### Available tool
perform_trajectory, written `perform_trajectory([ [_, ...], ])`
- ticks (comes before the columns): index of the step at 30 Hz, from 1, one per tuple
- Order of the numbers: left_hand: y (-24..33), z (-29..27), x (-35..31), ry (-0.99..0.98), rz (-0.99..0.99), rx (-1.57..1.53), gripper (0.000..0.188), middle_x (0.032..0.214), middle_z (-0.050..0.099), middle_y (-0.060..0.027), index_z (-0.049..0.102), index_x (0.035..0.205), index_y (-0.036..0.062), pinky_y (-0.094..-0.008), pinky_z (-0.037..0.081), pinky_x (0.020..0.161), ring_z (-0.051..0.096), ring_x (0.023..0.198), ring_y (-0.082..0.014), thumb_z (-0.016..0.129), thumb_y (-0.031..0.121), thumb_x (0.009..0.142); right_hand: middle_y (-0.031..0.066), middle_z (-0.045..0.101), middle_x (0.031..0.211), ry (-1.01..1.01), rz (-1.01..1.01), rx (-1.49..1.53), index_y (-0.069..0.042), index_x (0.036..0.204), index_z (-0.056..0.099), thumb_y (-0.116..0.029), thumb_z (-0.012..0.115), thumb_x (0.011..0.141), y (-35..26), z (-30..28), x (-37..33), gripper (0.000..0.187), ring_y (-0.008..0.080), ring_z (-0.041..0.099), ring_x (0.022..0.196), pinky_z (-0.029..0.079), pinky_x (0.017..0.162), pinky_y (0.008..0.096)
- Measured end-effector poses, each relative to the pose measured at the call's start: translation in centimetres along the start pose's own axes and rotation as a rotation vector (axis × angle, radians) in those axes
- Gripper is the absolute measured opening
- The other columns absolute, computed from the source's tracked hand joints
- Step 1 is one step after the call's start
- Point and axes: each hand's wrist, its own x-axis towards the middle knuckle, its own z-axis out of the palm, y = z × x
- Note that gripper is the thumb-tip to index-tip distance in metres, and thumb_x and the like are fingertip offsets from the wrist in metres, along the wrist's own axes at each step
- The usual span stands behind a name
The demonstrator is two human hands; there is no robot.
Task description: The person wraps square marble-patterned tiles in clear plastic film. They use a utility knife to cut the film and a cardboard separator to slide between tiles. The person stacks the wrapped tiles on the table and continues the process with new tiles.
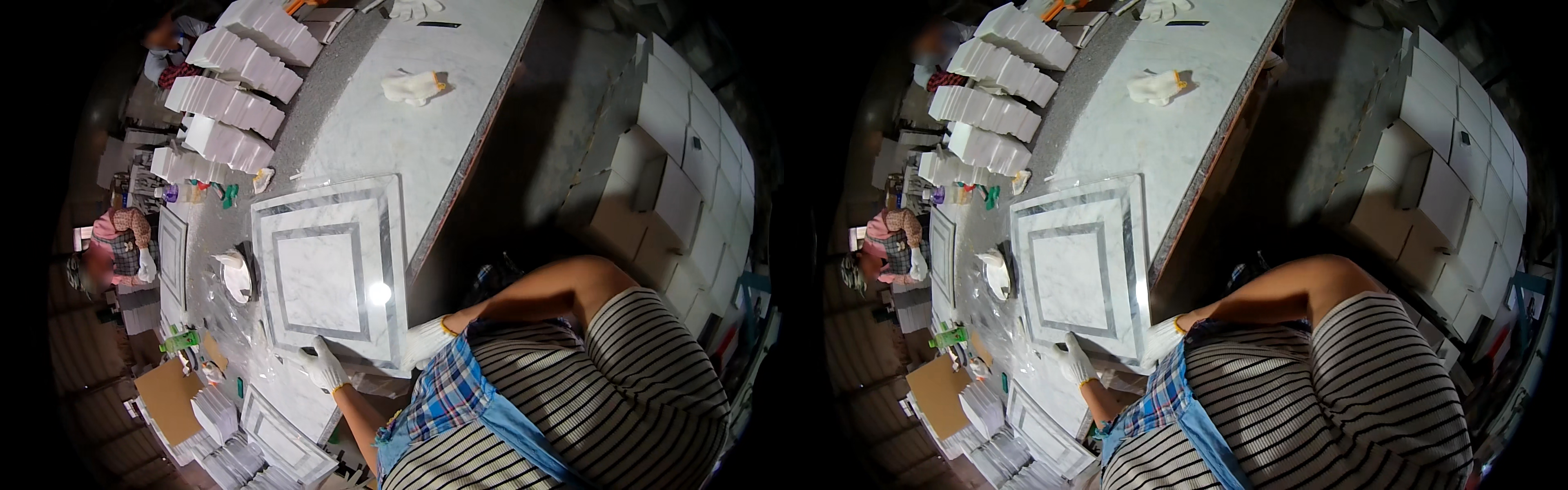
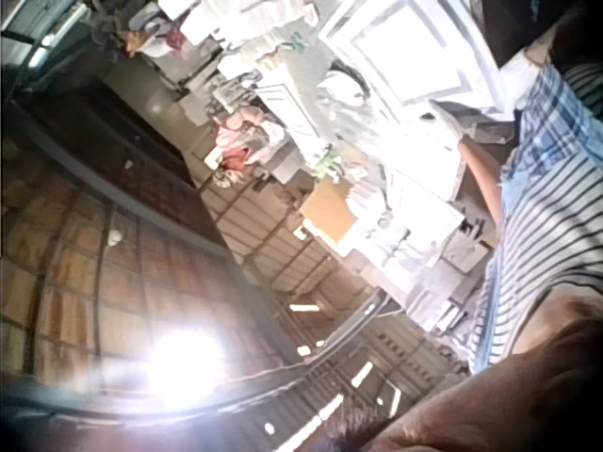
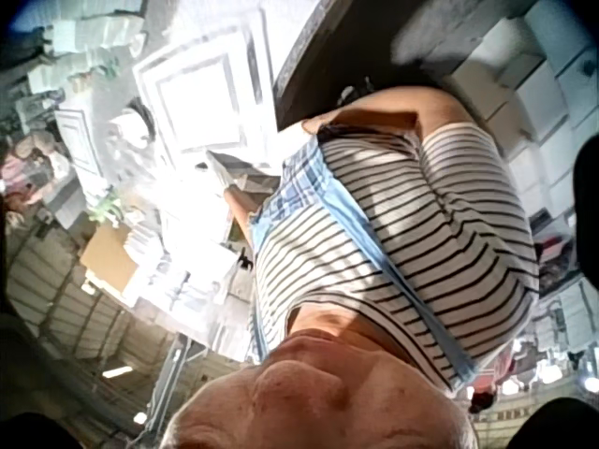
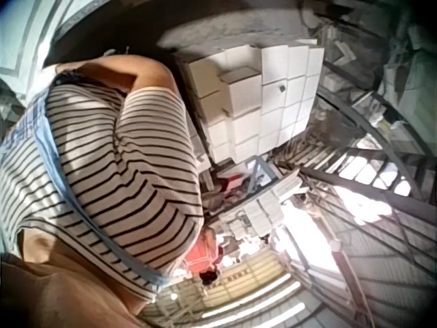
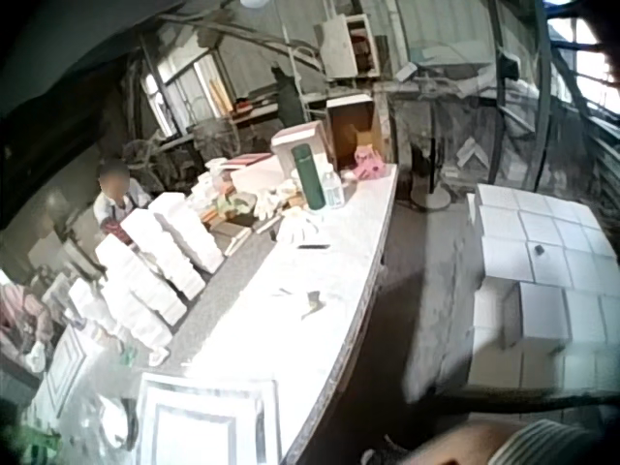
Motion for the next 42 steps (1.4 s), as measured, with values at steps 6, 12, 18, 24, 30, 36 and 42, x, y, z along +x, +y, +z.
perform_trajectory([
  [6, -3.2, 0.4, 1.2, 0.091, 0.061, -0.433, 0.069, 0.129, 0.064, -0.0198, 0.048, 0.144, 0.0014, -0.0410, 0.049, 0.096, 0.064, 0.111, -0.0337, 0.068, 0.039, 0.090, 0.0180, 0.065, 0.100, -0.125, 0.046, 0.327, -0.004, 0.100, 0.064, -0.022, 0.063, 0.087, 1.1, 2.0, 3.0, 0.023, 0.0378, 0.064, 0.091, 0.051, 0.075, 0.0453],
  [12, -3.5, 0.9, -2.3, 0.080, 0.143, -0.309, 0.066, 0.137, 0.058, -0.0222, 0.050, 0.142, 0.0006, -0.0409, 0.047, 0.100, 0.059, 0.119, -0.0352, 0.067, 0.038, 0.090, 0.0082, 0.063, 0.080, -0.089, 0.662, 0.950, -0.007, 0.098, 0.067, -0.026, 0.063, 0.092, -0.2, 0.2, 3.0, 0.020, 0.0216, 0.057, 0.066, 0.045, 0.056, 0.0333],
  [18, -2.1, 1.2, -9.5, 0.028, 0.123, -0.041, 0.073, 0.136, 0.053, -0.0277, 0.046, 0.143, -0.0013, -0.0484, 0.044, 0.101, 0.052, 0.123, -0.0432, 0.063, 0.045, 0.089, 0.0141, 0.071, 0.081, 0.432, 0.746, 0.044, -0.011, 0.094, 0.072, -0.039, 0.058, 0.093, -0.7, -6.8, 0.1, 0.031, 0.0298, 0.068, 0.069, 0.052, 0.065, 0.0419],
  [24, -0.4, -0.4, -14.0, -0.034, 0.197, -0.032, 0.082, 0.139, 0.048, -0.0322, 0.047, 0.141, 0.0000, -0.0514, 0.040, 0.104, 0.048, 0.125, -0.0493, 0.071, 0.050, 0.081, 0.0112, 0.066, 0.100, 0.854, 0.857, -0.881, -0.014, 0.107, 0.067, -0.031, 0.061, 0.091, -0.3, -15.7, -3.8, 0.024, 0.0309, 0.065, 0.087, 0.052, 0.071, 0.0453],
  [30, 0.1, -1.8, -15.2, -0.036, 0.297, 0.022, 0.095, 0.123, 0.052, -0.0219, 0.046, 0.137, 0.0020, -0.0511, 0.043, 0.098, 0.049, 0.119, -0.0439, 0.087, 0.046, 0.064, 0.0108, 0.068, 0.111, 0.638, 1.088, -0.966, -0.016, 0.120, 0.066, -0.036, 0.063, 0.089, 1.8, -17.8, -3.8, 0.038, 0.0331, 0.065, 0.099, 0.053, 0.084, 0.0449],
  [36, -0.4, -2.2, -15.7, 0.042, 0.326, 0.061, 0.097, 0.120, 0.053, -0.0212, 0.047, 0.134, 0.0035, -0.0499, 0.047, 0.092, 0.051, 0.112, -0.0429, 0.092, 0.039, 0.055, 0.0161, 0.067, 0.113, 0.501, 1.100, -0.894, -0.015, 0.120, 0.069, -0.035, 0.061, 0.091, 1.7, -18.5, -2.6, 0.036, 0.0375, 0.064, 0.103, 0.052, 0.086, 0.0478],
  [42, -1.9, -2.1, -14.7, 0.137, 0.356, 0.029, 0.103, 0.118, 0.054, -0.0233, 0.047, 0.130, -0.0047, -0.0502, 0.045, 0.093, 0.051, 0.111, -0.0431, 0.092, 0.038, 0.048, 0.0182, 0.066, 0.103, 0.488, 1.161, -0.945, -0.013, 0.114, 0.069, -0.036, 0.061, 0.091, 0.7, -17.8, -2.5, 0.034, 0.0381, 0.065, 0.094, 0.052, 0.082, 0.0485],
])
